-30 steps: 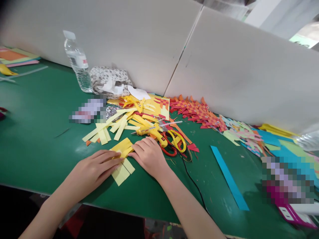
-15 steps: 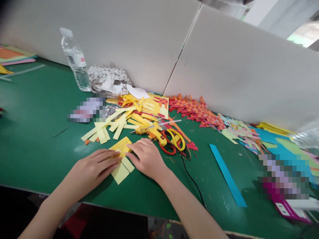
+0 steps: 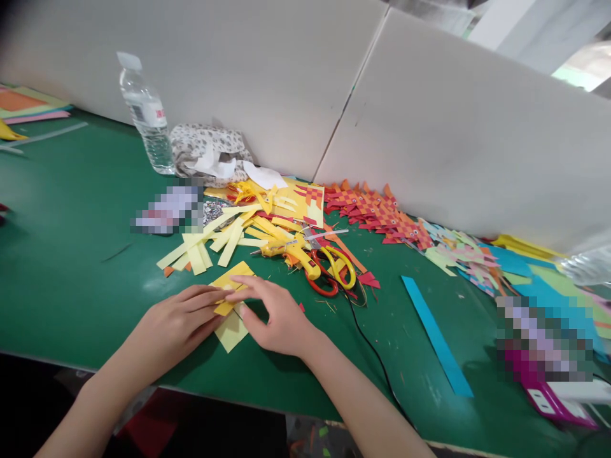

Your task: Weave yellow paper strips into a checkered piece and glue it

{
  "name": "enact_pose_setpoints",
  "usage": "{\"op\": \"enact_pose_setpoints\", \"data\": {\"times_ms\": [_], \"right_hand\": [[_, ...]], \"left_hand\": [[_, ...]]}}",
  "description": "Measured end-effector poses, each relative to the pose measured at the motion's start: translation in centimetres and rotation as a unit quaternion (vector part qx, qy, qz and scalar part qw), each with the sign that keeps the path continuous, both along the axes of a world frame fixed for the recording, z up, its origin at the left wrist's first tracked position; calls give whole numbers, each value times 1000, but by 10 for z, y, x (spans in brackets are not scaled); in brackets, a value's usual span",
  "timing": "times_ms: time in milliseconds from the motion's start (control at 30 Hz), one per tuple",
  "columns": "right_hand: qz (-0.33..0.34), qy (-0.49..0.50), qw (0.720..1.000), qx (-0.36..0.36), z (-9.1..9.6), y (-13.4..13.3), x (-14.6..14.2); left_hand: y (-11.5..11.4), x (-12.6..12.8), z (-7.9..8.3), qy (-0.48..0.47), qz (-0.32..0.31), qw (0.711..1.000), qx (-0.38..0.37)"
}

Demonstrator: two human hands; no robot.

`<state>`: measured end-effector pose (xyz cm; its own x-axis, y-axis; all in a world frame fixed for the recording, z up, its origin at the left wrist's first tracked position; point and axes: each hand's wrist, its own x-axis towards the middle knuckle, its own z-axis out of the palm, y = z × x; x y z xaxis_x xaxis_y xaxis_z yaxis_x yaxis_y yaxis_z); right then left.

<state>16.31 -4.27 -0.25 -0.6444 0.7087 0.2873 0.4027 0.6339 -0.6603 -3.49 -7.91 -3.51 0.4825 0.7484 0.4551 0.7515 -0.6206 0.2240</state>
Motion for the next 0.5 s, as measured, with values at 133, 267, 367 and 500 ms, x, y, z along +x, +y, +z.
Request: {"op": "enact_pose_setpoints", "data": {"times_ms": [133, 267, 367, 500], "right_hand": [[-244, 30, 950, 195, -9, 22, 15], [-369, -106, 890, 247, -15, 45, 36], [-369, -170, 884, 231, -20, 53, 42], [-354, -168, 889, 236, -26, 54, 40]], "left_hand": [[0, 1, -1, -4, -3, 1000, 2], [0, 1, -2, -13, -1, 1000, 9], [0, 0, -4, -15, -2, 1000, 11], [0, 0, -5, -17, -4, 1000, 12]]}}
